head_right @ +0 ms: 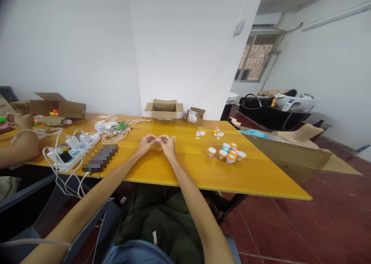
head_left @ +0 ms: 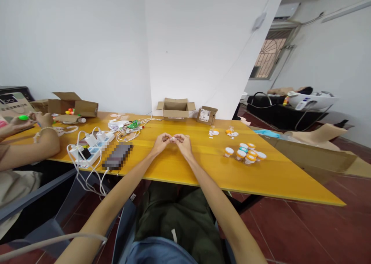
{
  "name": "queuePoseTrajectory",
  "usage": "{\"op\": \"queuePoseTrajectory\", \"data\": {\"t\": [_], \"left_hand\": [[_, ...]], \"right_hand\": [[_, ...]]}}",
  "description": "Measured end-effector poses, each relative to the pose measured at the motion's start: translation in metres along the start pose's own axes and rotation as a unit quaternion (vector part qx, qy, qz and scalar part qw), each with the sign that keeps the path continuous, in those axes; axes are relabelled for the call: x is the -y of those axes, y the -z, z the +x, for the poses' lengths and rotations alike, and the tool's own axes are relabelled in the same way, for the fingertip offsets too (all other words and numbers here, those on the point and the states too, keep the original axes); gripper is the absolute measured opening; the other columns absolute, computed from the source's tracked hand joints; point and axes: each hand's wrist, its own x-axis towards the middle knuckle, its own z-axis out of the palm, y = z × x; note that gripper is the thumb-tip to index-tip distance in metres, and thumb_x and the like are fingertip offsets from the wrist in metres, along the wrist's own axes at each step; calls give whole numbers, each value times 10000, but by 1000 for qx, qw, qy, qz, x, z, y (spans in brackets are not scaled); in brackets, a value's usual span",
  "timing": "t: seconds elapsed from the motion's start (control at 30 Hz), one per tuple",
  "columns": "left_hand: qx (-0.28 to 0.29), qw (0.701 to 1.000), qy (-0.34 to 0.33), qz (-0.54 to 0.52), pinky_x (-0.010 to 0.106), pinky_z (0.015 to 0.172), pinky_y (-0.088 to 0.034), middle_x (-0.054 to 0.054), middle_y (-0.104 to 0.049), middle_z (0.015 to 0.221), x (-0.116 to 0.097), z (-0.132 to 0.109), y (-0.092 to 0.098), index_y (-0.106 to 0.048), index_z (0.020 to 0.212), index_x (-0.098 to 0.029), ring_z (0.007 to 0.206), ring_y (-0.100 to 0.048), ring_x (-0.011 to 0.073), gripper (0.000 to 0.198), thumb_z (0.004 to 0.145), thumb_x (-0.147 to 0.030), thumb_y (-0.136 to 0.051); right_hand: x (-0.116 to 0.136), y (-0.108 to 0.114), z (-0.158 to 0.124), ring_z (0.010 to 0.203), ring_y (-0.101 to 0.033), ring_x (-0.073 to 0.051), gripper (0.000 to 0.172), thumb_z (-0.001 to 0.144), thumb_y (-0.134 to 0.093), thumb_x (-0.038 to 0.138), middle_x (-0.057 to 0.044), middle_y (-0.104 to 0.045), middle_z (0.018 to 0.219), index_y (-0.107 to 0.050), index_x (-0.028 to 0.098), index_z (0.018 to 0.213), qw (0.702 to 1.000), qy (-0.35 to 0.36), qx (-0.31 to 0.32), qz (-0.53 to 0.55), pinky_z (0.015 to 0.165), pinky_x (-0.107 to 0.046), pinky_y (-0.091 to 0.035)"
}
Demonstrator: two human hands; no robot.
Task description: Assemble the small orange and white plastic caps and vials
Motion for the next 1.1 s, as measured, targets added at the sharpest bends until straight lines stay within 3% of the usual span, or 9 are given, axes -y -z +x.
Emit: {"op": "queuePoseTrajectory", "data": {"t": [0.47,1.1], "left_hand": [[2,1000,10,-11,316,784,-536,-13,-684,672,-3,0,-1,-638,659,-189,697,-652,161,299,596,-378,-861],[27,1000,-2,-7,299,750,-531,-28,-639,620,0,1,0,-593,672,-184,660,-634,144,330,643,-389,-850]], "right_hand": [[-7,3,1,803,-727,-209,164,645,-765,316,-16,-741,789,-676,236,756,1000,-1,3,-18,763,-343,-616],[-5,4,1,766,-711,-201,112,681,-720,274,-17,-732,772,-690,218,774,999,17,5,-32,740,-340,-606]]}}
